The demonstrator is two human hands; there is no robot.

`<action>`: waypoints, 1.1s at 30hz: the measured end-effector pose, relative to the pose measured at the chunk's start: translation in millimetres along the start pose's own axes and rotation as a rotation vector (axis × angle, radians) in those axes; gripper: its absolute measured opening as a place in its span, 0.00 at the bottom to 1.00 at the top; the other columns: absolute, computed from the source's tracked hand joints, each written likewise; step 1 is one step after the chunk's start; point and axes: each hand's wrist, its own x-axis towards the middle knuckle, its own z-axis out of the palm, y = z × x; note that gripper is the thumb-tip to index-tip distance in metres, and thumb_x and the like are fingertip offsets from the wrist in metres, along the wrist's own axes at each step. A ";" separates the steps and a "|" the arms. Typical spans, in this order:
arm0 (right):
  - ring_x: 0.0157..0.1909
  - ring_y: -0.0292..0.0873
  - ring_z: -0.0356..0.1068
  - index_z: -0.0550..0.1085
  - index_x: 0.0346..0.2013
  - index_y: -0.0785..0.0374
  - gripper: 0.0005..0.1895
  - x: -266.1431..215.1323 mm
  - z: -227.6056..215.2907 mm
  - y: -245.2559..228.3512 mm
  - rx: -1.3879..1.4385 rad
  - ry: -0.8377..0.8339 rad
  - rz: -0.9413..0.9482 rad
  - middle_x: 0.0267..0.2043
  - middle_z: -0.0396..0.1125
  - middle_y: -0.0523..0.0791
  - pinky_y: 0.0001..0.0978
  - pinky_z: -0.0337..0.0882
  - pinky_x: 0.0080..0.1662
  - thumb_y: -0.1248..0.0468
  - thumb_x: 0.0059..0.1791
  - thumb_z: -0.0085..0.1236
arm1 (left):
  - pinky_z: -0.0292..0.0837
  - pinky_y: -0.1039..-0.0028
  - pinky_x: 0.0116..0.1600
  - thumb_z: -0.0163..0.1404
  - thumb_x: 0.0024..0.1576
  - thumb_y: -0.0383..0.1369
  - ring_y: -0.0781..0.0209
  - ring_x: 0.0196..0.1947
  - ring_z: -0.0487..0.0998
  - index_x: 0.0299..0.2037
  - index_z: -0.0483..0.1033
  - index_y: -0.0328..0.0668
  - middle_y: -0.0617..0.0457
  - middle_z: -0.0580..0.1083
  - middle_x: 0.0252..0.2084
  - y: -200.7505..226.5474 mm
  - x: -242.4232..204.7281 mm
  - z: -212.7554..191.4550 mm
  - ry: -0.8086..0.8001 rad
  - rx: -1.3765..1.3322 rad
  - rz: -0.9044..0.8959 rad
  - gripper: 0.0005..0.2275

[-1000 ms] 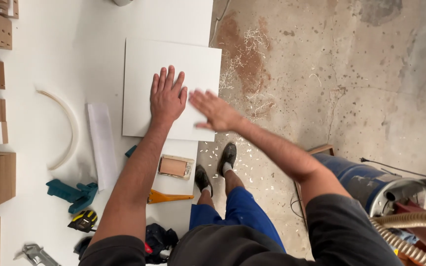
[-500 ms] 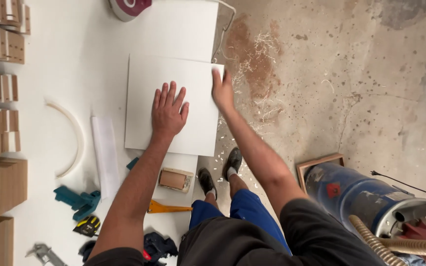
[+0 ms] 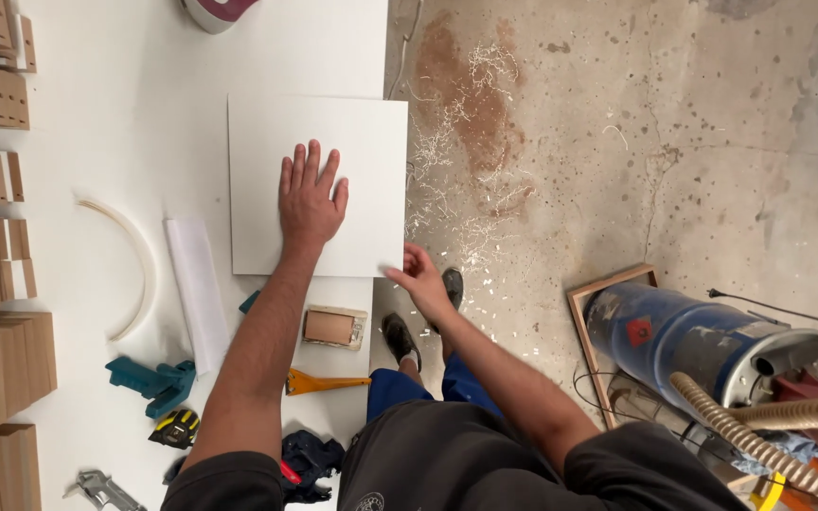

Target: The person sands the edges of a white rectangular board using a sanding block and a sanding sponge. They repeatedly flip the board to work on different sides and switch between the two sanding tools throughout the process.

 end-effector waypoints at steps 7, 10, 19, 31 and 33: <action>0.34 0.34 0.74 0.67 0.63 0.67 0.24 58.9 -3.6 9.4 0.228 -0.075 -0.016 0.33 0.73 0.43 0.24 0.76 0.42 0.60 0.54 0.57 | 0.53 0.54 0.73 0.51 0.63 0.44 0.46 0.69 0.67 0.62 0.79 0.54 0.44 0.72 0.66 -1.6 -2.8 4.2 0.002 0.013 -0.014 0.18; 0.37 0.36 0.75 0.66 0.64 0.66 0.28 78.6 -1.4 -11.6 0.153 -0.095 -0.082 0.36 0.74 0.44 0.28 0.77 0.43 0.63 0.52 0.64 | 0.53 0.54 0.74 0.51 0.63 0.45 0.46 0.69 0.67 0.61 0.79 0.55 0.45 0.72 0.66 -0.9 -0.6 4.4 0.005 0.015 -0.022 0.18; 0.31 0.38 0.75 0.65 0.60 0.66 0.26 177.3 11.3 -41.1 0.215 0.046 -0.080 0.33 0.72 0.44 0.28 0.78 0.35 0.57 0.54 0.61 | 0.53 0.54 0.74 0.50 0.63 0.45 0.46 0.69 0.67 0.62 0.79 0.56 0.45 0.71 0.66 -1.2 -0.4 5.5 -0.020 0.011 -0.035 0.18; 0.24 0.37 0.73 0.75 0.44 0.64 0.21 247.6 25.7 -85.1 0.069 0.177 -0.072 0.25 0.70 0.43 0.28 0.78 0.28 0.47 0.51 0.60 | 0.56 0.53 0.73 0.51 0.62 0.44 0.45 0.68 0.69 0.61 0.79 0.56 0.44 0.72 0.66 -0.6 0.0 2.2 -0.016 0.005 -0.035 0.18; 0.21 0.37 0.71 0.76 0.42 0.63 0.25 245.4 20.1 -74.5 0.110 0.239 -0.039 0.22 0.69 0.43 0.27 0.77 0.25 0.43 0.56 0.48 | 0.56 0.53 0.72 0.51 0.62 0.43 0.45 0.68 0.69 0.61 0.79 0.55 0.44 0.72 0.65 0.0 2.8 3.0 -0.005 0.001 -0.035 0.18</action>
